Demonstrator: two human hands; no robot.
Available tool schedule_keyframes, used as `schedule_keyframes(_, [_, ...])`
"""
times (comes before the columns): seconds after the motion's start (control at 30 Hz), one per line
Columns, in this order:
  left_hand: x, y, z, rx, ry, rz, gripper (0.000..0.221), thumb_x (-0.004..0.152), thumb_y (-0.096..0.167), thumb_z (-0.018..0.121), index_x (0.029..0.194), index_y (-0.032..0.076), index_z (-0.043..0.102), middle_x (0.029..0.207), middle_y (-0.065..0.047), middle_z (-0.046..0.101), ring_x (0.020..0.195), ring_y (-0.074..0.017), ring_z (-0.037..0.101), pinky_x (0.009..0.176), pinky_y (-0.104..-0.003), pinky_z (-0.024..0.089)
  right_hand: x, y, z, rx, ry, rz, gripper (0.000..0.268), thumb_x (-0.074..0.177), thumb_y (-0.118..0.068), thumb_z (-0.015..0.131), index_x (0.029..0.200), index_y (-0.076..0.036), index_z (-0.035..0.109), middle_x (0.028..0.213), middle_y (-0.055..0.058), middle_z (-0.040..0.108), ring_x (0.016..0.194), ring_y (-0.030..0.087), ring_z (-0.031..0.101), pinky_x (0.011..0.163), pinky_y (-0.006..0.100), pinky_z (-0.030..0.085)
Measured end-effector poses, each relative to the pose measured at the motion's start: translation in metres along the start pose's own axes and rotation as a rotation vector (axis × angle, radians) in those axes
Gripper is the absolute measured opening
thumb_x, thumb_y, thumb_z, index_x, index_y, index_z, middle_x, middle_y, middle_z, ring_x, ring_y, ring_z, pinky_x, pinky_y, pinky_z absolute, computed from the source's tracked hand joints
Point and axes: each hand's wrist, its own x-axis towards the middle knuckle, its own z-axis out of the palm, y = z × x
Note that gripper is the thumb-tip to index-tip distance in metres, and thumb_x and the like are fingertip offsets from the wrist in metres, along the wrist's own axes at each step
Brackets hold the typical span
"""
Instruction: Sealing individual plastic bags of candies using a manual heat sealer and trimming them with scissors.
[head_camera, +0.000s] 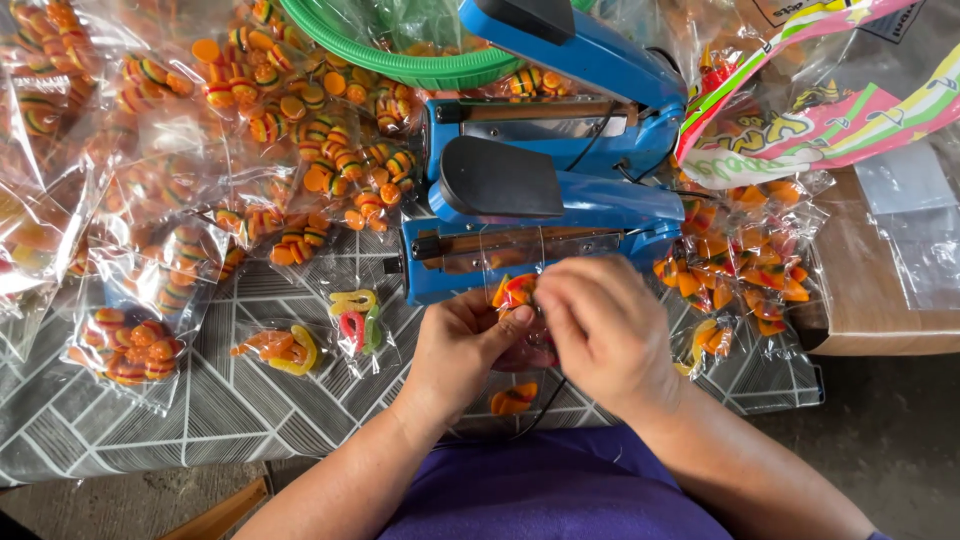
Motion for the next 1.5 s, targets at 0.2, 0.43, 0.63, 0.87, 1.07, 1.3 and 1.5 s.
schedule_keyframes(0.2, [0.014, -0.027, -0.006, 0.056, 0.03, -0.003, 0.032, 0.087, 0.015, 0.082, 0.096, -0.015, 0.074, 0.059, -0.017, 0.069, 0.048, -0.0194, 0.063, 0.053, -0.029, 0.056, 0.005, 0.004, 0.011, 0.007, -0.366, -0.136, 0.058, 0.101, -0.04, 0.06, 0.139, 0.004, 0.061, 0.143, 0.021, 0.061, 0.137, 0.041, 0.054, 0.121, 0.047, 0.033])
schedule_keyframes(0.43, [0.009, -0.012, 0.002, 0.158, 0.019, 0.048, 0.014, 0.081, 0.004, 0.079, 0.087, -0.008, 0.076, 0.057, -0.018, 0.069, 0.048, -0.0225, 0.064, 0.05, -0.031, 0.054, 0.025, 0.015, 0.021, -0.078, -0.627, -0.075, 0.083, 0.099, -0.065, 0.036, 0.147, 0.002, 0.049, 0.127, 0.022, 0.061, 0.115, 0.04, 0.062, 0.099, 0.049, 0.048])
schedule_keyframes(0.63, [0.014, -0.025, -0.001, 0.053, 0.031, 0.018, 0.026, 0.087, 0.012, 0.08, 0.092, -0.013, 0.076, 0.058, -0.021, 0.068, 0.049, -0.0252, 0.067, 0.053, -0.033, 0.057, 0.021, 0.009, 0.004, 0.024, -0.395, -0.17, 0.064, 0.097, -0.054, 0.049, 0.131, -0.002, 0.063, 0.121, 0.015, 0.069, 0.108, 0.036, 0.072, 0.093, 0.044, 0.057])
schedule_keyframes(0.87, [0.011, -0.007, 0.002, -0.296, -0.063, -0.277, 0.028, 0.095, 0.018, 0.067, 0.108, -0.007, 0.065, 0.096, -0.026, 0.078, 0.07, -0.0352, 0.076, 0.065, -0.043, 0.067, 0.067, 0.034, -0.042, -0.075, -0.15, -0.153, 0.041, 0.115, -0.01, 0.043, 0.102, 0.015, 0.072, 0.106, 0.029, 0.072, 0.095, 0.042, 0.066, 0.086, 0.051, 0.048])
schedule_keyframes(1.07, [0.013, -0.008, 0.003, -0.309, -0.043, -0.268, 0.024, 0.094, 0.015, 0.069, 0.105, -0.007, 0.066, 0.094, -0.026, 0.078, 0.071, -0.037, 0.077, 0.063, -0.046, 0.067, 0.111, 0.056, -0.019, 0.01, -0.949, 0.673, 0.071, 0.096, -0.061, 0.026, 0.132, -0.019, 0.07, 0.143, 0.002, 0.066, 0.134, 0.021, 0.059, 0.107, 0.04, 0.043])
schedule_keyframes(1.3, [0.007, 0.002, 0.018, 0.02, 0.042, 0.051, 0.039, 0.09, 0.025, 0.079, 0.096, -0.013, 0.075, 0.058, -0.018, 0.069, 0.05, -0.0186, 0.064, 0.057, -0.029, 0.056, 0.141, 0.031, -0.003, 0.011, -1.08, 0.616, 0.087, 0.096, -0.067, 0.018, 0.119, -0.007, 0.076, 0.088, 0.027, 0.065, 0.095, 0.045, 0.065, 0.098, 0.058, 0.043])
schedule_keyframes(1.5, [0.015, -0.009, 0.003, -0.298, -0.091, -0.208, 0.028, 0.094, 0.017, 0.069, 0.103, -0.01, 0.069, 0.089, -0.024, 0.075, 0.067, -0.0328, 0.075, 0.065, -0.044, 0.066, 0.121, 0.044, 0.006, -0.015, -1.049, 0.573, 0.083, 0.102, -0.067, 0.027, 0.096, -0.007, 0.084, 0.092, 0.016, 0.079, 0.097, 0.042, 0.073, 0.09, 0.052, 0.053])
